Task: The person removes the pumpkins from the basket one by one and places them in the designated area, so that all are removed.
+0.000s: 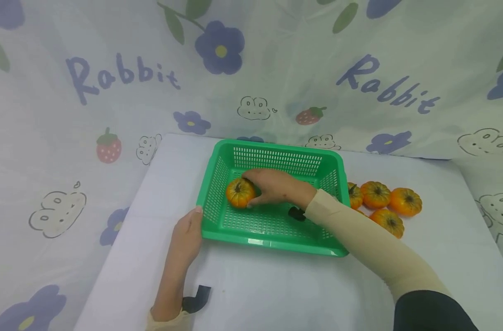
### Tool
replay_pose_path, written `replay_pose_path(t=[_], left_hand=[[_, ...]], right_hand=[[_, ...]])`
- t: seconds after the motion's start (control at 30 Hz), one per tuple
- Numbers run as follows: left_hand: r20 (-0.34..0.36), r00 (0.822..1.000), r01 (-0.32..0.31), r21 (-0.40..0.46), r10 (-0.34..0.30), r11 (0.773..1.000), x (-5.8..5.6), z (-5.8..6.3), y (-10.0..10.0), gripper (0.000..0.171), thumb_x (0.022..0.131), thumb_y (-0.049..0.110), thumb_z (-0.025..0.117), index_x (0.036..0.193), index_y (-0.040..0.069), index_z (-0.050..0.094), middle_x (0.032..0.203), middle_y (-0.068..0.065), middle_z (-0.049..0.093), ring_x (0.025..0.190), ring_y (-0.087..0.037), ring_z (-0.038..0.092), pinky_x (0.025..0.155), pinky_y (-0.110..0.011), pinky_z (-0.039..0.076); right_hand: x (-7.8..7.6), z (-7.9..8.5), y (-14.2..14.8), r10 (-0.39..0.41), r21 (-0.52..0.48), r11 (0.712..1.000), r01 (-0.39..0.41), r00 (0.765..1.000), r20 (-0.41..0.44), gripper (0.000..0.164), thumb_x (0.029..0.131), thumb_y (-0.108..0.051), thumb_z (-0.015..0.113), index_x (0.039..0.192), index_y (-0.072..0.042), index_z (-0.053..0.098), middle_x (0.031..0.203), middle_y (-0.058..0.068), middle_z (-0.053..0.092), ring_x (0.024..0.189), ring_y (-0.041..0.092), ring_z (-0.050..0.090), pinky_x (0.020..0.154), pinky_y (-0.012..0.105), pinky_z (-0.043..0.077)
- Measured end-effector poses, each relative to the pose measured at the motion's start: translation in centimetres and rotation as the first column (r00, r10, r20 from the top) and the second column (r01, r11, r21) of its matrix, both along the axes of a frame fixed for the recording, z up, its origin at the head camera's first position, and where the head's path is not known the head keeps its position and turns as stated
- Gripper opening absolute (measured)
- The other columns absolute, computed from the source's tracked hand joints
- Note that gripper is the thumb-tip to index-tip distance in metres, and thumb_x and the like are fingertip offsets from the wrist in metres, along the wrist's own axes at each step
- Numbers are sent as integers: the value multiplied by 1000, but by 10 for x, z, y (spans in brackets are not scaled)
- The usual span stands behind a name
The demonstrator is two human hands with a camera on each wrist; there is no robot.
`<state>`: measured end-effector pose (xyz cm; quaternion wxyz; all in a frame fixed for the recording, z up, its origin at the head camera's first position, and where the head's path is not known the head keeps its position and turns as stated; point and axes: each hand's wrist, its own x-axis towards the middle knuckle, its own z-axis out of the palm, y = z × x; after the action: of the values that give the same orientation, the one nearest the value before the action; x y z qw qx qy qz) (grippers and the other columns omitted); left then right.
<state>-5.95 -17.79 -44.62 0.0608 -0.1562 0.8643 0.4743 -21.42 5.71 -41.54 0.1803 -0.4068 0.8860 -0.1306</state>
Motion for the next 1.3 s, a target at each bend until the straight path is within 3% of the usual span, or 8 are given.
replay_pose_path(t=[0.2, 0.6, 1.03, 1.3], left_hand=[[1, 1000, -4, -5, 4, 1000, 0, 1, -1, 57, 114, 50, 30, 115, 4, 64, 79, -9, 49, 73, -23, 47, 67, -35, 42], [-10, 1000, -5, -6, 5, 1000, -2, 2, 0, 57, 114, 51, 28, 92, 6, 54, 74, -7, 43, 68, -22, 42, 62, -34, 39], [8, 1000, 0, 4, 0, 1000, 0, 1, -2, 59, 113, 52, 28, 109, 5, 63, 76, -8, 45, 71, -23, 44, 66, -35, 41], [1, 1000, 0, -2, 0, 1000, -1, 0, -2, 58, 113, 52, 28, 106, 5, 62, 76, -8, 45, 71, -23, 44, 66, -35, 40]], right_hand=[[9, 12, 3, 43, 24, 999, -42, 998, -35, 85, 88, -48, 85, 152, -6, 49, 151, 9, 55, 137, 25, 53, 113, 41, 42], [30, 41, 21, 66, 24, 998, -64, 995, -69, 81, 87, -48, 85, 148, -6, 54, 141, 7, 61, 124, 22, 59, 104, 40, 49], [45, 56, 37, 49, -8, 999, -50, 995, -84, 80, 87, -49, 85, 148, -6, 54, 145, 7, 60, 129, 23, 58, 105, 41, 49], [49, 69, 55, -36, -51, 998, 31, 995, -88, 82, 86, -49, 86, 149, -7, 55, 146, 7, 60, 132, 26, 58, 106, 45, 49]])
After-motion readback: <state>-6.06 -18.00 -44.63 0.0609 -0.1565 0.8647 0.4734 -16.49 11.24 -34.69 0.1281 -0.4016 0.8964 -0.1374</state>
